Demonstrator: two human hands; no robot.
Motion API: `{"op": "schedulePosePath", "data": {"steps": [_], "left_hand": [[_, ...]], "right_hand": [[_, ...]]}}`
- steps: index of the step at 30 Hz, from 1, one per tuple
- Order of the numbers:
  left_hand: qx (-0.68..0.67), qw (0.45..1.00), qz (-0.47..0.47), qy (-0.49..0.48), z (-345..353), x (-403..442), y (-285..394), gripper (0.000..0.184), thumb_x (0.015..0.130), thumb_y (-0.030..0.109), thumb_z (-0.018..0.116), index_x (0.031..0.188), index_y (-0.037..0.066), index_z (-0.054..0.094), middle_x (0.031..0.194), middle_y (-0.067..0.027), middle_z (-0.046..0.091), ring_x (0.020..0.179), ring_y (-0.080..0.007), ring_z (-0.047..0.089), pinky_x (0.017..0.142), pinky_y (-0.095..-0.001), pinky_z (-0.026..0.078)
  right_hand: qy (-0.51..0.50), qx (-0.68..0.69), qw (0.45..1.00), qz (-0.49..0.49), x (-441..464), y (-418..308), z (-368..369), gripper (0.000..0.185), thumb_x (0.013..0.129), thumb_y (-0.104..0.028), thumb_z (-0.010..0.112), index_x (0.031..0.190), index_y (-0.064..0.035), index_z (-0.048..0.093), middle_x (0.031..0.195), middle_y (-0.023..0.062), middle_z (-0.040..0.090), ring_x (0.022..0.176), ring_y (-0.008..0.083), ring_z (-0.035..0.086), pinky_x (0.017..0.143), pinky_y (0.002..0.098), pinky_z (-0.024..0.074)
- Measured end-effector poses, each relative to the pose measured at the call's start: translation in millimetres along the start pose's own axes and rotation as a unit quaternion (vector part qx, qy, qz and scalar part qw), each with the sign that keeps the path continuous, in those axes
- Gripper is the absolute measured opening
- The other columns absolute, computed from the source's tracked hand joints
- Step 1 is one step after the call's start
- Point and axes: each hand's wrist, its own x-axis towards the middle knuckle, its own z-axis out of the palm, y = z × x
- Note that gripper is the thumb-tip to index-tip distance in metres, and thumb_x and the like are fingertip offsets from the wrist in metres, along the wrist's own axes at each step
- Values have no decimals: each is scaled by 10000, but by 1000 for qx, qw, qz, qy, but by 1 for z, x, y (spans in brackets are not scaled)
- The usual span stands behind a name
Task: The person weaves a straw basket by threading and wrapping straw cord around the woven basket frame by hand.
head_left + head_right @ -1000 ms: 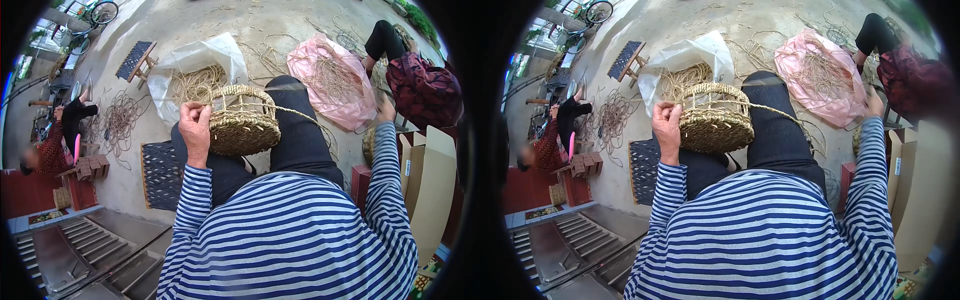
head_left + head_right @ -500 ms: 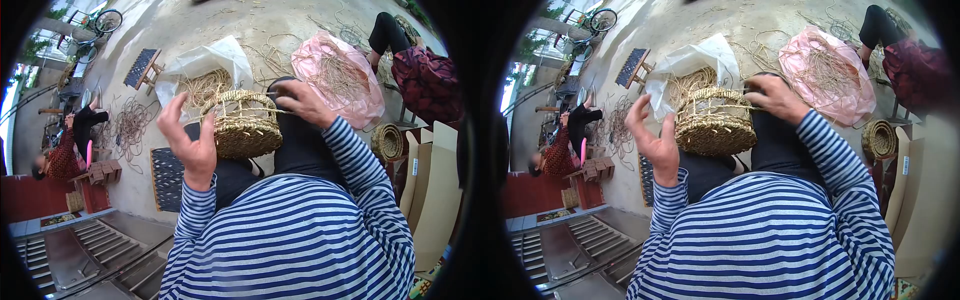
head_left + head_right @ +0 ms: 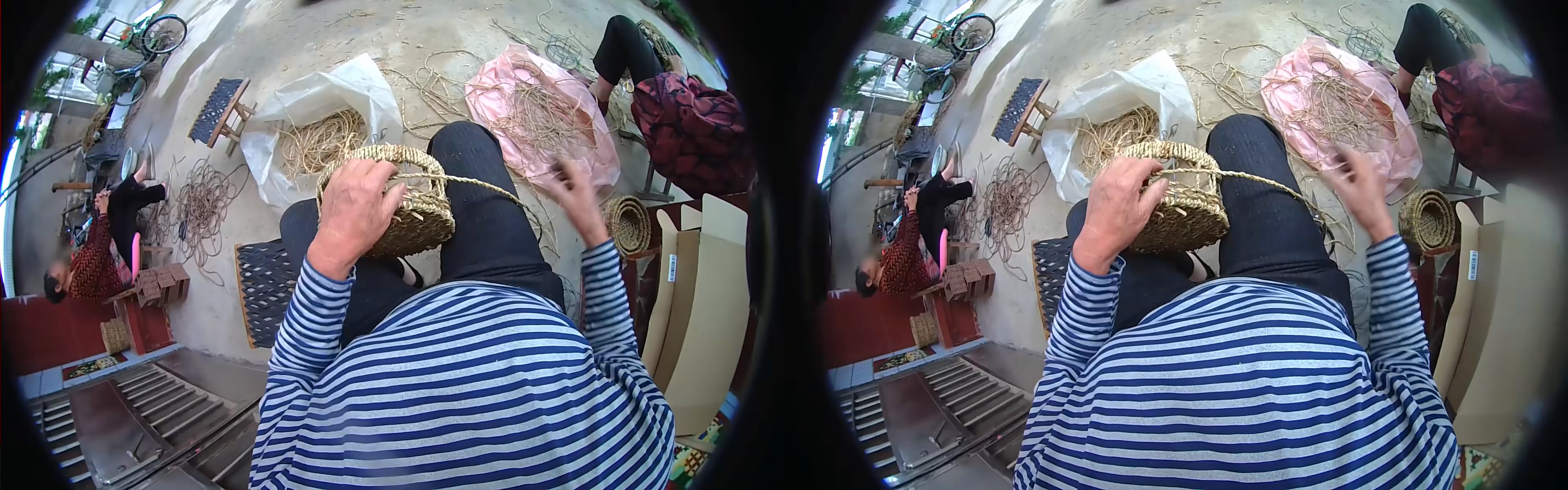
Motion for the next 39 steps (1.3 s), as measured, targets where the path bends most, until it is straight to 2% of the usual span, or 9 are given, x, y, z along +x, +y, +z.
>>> {"op": "schedulePosePath", "data": {"steps": [2,6,9,16,20,22,28,35,39], "left_hand": [[-7,1000,0,-14,3,2,0,193,786,171,711,917,39,660,823,-121,618,838,-297,591,760,-398,475],[-84,996,-30,16,3,-5,2,132,787,150,692,801,22,661,750,-127,620,744,-314,597,680,-410,481],[-196,974,-91,71,-9,-17,-7,105,799,108,692,828,9,668,745,-121,626,722,-279,605,656,-363,476],[-440,858,-212,160,6,-45,-38,148,932,116,631,947,-28,665,745,32,592,702,-42,511,638,-210,417],[-436,841,-243,208,18,-52,-40,182,957,147,604,958,-21,673,768,21,616,715,-50,520,660,-207,428],[-419,842,-260,219,19,-57,-42,229,980,191,576,961,-15,677,798,7,638,736,-54,535,681,-208,440],[-444,807,-258,292,20,-63,-42,244,1013,211,511,947,7,628,690,23,561,636,-37,466,595,-201,382],[-411,827,-258,282,24,-62,-51,244,1015,206,503,911,6,595,701,8,568,629,-48,460,578,-217,382],[-431,819,-269,265,27,-57,-56,240,1010,199,507,905,1,591,700,-1,571,631,-49,464,576,-221,389]], "right_hand": [[-88,75,987,-115,-29,-64,30,472,771,-194,784,1187,-59,606,891,42,518,786,150,512,706,290,457],[30,-71,975,-210,-16,-77,54,128,792,-70,680,883,-39,594,816,134,506,758,308,562,663,375,454],[66,-110,961,-246,1,-59,38,153,773,-31,663,912,-15,599,873,140,523,786,310,571,676,382,454],[4,-198,980,4,31,65,6,211,806,-108,696,1005,-39,691,928,154,629,867,262,640,761,338,508],[167,-9,972,-165,60,-32,33,188,836,-119,711,1003,-34,694,980,106,648,889,213,640,780,316,510],[172,83,928,-321,80,-113,62,161,857,-59,673,1017,-44,691,1011,95,652,950,218,638,825,314,516],[-319,-27,750,-579,72,-249,140,323,772,3,629,1092,-40,624,1137,113,605,1022,294,624,859,361,536],[-305,-230,615,-690,86,-282,153,172,830,-250,587,740,-122,660,743,-3,619,849,186,529,844,355,427],[-284,-338,565,-697,90,-276,171,138,875,-174,549,867,-76,646,799,60,647,890,221,613,819,379,482]]}}
